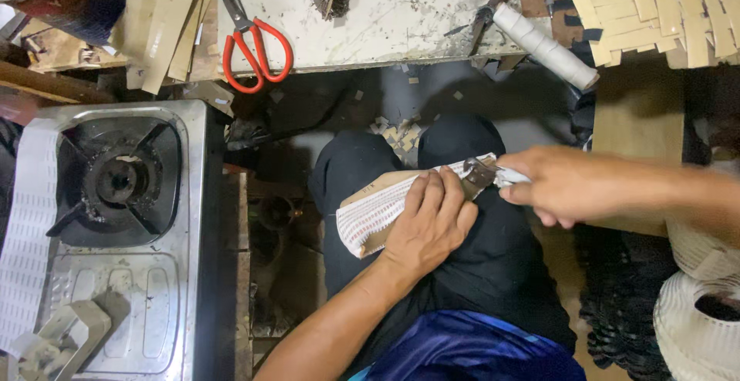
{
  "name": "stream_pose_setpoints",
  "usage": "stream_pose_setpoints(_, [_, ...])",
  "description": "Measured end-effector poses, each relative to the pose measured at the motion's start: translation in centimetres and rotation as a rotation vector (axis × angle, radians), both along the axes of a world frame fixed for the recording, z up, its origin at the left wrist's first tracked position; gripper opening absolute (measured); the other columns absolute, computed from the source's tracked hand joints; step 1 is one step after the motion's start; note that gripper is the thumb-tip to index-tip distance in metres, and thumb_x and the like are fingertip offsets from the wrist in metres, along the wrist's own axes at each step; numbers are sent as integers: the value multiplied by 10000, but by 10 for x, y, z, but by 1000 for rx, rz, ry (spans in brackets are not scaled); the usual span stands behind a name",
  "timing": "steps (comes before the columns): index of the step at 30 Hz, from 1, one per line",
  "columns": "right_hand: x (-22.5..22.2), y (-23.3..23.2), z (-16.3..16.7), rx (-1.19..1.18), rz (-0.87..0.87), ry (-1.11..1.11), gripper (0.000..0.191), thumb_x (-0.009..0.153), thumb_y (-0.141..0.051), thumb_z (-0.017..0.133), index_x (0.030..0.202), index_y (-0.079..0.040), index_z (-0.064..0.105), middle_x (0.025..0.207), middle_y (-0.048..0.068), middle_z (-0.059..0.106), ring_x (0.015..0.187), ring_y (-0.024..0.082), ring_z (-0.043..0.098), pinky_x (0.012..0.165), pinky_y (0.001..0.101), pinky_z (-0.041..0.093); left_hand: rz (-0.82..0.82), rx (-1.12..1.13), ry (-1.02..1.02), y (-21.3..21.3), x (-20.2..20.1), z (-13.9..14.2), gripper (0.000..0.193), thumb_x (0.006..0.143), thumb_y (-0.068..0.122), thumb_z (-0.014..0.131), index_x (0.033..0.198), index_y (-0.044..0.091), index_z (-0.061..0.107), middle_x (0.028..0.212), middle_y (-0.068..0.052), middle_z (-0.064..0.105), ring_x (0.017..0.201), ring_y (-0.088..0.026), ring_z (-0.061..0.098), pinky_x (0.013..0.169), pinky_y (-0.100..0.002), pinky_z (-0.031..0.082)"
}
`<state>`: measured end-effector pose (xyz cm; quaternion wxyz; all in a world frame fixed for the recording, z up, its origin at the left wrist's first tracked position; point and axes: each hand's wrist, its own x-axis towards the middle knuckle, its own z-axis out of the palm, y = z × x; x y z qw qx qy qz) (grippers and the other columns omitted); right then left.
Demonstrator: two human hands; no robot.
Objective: The person holds a woven shoe upper fitted over an insole on their lap and hammers the edge to set it. They apply adhesive from a glue stick along the upper's edge and press and hammer the material down, turning the shoe to work around its perimeter.
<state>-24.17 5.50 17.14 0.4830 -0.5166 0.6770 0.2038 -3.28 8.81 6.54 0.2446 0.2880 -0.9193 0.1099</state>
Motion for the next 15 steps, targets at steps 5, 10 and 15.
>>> stream_pose_setpoints(5, [11,52,-49,-628,-283,-197,402,950,-278,626,1334,-161,607,654,101,670,500,195,650,537,362,547,-6,152,70,-21,-5,-3,258,886,223,616,1080,60,665,1302,-259,610,1178,-386,607,1088,-483,442])
stream_pose_setpoints(10, [7,70,-97,-776,-359,-268,412,949,-208,591,1343,-86,588,707,126,671,539,233,665,567,395,531,-75,230,94,-34,-11,-8,309,865,272,699,1079,52,670,1304,-253,613,1168,-385,599,1058,-503,447])
stream_pose_setpoints(15, [-34,66,-89,-682,22,-160,361,938,-248,618,1257,-79,624,822,170,718,756,331,701,673,458,531,-113,275,114,-30,-16,-14,287,852,282,733,1022,68,645,1309,-248,611,1176,-386,600,1050,-508,450])
